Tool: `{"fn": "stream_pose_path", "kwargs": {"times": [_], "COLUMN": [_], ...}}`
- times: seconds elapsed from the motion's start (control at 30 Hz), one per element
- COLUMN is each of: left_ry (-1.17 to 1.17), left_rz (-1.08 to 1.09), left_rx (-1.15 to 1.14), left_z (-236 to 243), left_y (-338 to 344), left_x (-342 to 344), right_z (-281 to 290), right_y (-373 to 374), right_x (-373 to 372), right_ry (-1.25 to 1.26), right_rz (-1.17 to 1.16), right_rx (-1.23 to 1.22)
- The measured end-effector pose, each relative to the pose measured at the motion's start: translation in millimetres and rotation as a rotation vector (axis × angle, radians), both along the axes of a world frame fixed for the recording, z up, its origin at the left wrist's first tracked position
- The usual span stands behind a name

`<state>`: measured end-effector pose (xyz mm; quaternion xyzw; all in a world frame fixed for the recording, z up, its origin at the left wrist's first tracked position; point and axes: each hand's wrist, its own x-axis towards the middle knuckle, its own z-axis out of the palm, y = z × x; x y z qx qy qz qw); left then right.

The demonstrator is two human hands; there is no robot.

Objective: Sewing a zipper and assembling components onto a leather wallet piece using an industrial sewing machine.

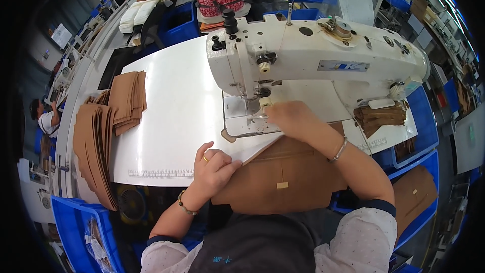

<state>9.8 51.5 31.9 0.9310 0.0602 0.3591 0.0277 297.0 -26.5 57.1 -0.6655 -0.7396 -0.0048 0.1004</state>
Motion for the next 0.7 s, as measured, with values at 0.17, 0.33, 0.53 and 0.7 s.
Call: {"fn": "stream_pose_path", "kwargs": {"times": [0.17, 0.33, 0.53, 0.7], "left_ry": [-0.099, 0.020, 0.059, -0.168], "left_rz": [-0.132, -0.083, -0.037, -0.113], "left_rx": [-0.086, -0.353, -0.727, -1.142], "left_z": [3, 2, 9, 11], "left_y": [-5, -5, -18, -14], "left_x": [-3, 2, 0, 7], "right_z": [24, 29, 22, 41], "right_y": [-55, -93, -142, -241], "right_x": [59, 24, -61, -32], "right_ry": [-0.053, 0.149, 0.222, 0.423], "right_rz": [-0.291, -0.200, -0.154, -0.575], "right_rx": [0.004, 0.248, 0.013, 0.467]}}
